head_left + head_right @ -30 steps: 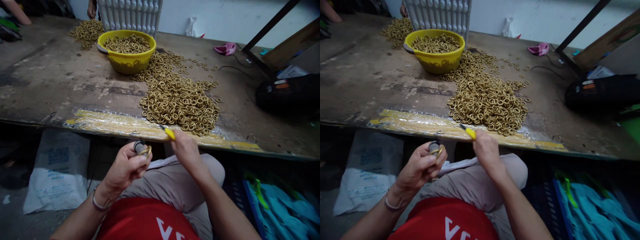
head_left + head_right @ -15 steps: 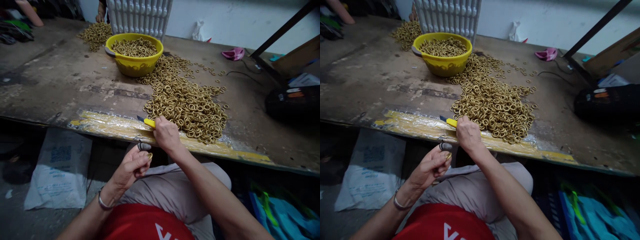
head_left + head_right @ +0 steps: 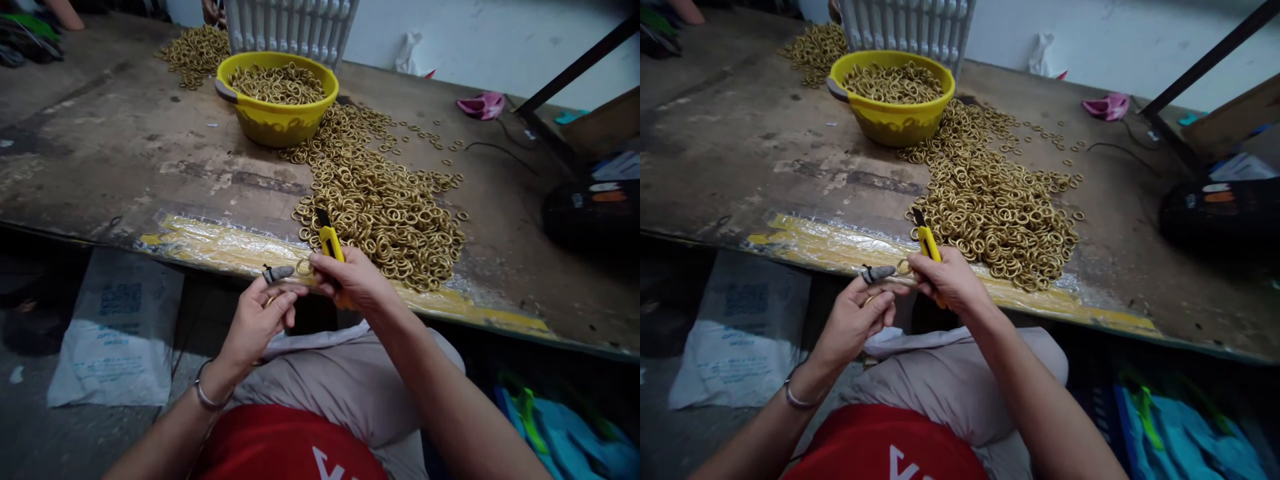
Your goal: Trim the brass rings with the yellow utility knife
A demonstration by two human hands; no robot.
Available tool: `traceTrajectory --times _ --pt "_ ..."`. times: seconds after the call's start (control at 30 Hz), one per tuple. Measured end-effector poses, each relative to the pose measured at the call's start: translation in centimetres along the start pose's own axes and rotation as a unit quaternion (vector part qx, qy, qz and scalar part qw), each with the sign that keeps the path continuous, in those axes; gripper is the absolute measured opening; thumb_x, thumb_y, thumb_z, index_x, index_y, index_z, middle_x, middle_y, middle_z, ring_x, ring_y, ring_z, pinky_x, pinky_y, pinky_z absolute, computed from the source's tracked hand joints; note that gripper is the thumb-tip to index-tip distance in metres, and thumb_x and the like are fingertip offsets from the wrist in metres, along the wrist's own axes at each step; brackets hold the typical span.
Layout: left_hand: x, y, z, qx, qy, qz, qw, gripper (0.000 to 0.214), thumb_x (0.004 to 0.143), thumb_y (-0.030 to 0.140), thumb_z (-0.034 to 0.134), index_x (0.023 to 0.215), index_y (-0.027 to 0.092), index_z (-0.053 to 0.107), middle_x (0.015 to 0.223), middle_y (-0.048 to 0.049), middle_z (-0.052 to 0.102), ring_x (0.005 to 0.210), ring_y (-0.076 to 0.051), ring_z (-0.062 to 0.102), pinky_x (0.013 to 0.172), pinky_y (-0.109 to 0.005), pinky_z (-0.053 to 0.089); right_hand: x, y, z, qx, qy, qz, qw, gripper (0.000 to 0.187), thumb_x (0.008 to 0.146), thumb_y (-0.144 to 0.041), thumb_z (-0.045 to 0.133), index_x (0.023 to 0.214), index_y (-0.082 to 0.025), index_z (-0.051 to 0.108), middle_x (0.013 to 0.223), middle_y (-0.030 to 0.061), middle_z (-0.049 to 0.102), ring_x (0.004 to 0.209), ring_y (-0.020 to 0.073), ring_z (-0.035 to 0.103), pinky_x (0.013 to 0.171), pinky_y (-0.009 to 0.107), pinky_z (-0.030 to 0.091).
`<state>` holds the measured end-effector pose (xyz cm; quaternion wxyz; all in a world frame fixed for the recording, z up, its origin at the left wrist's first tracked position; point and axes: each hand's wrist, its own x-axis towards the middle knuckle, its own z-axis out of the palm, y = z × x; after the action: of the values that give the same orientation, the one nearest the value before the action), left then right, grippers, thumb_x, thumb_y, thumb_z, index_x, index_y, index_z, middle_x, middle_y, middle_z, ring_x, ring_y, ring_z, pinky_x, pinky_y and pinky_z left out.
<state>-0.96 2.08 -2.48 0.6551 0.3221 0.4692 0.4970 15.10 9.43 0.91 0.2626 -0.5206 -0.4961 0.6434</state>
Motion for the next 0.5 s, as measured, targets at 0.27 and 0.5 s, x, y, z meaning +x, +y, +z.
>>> traceTrajectory --times 0.27,0.5 --pt "-0.7 -0.8 -0.2 0.187 0.067 0.142 0.970 0.021 0.082 0.024 0.072 0.102 0.018 0.071 0.084 -0.0010 0.072 0.063 -0.010 0.057 0.058 -0.019 0.047 -2.0 0.8 1.2 0.188 -0.106 0.093 0.972 0.033 0.069 -0.042 0.075 0.068 -0.016 0.055 0.049 -0.0063 0.054 0.032 0.0048 0.041 0.030 0.016 0.028" --pt "-1.6 0.2 -0.4 0.251 0.003 0.185 0.950 0.011 0.081 0.020 0.073 0.091 0.019 0.074 0.090 -0.0029 0.074 0.083 -0.015 0.066 0.080 -0.023 0.050 -2.1 0.9 1.2 0.170 -0.108 0.087 0.976 0.036 0.066 -0.044 0.075 0.065 -0.018 0.050 0.047 -0.0073 0.050 0.033 0.0054 0.040 0.032 0.017 0.028"
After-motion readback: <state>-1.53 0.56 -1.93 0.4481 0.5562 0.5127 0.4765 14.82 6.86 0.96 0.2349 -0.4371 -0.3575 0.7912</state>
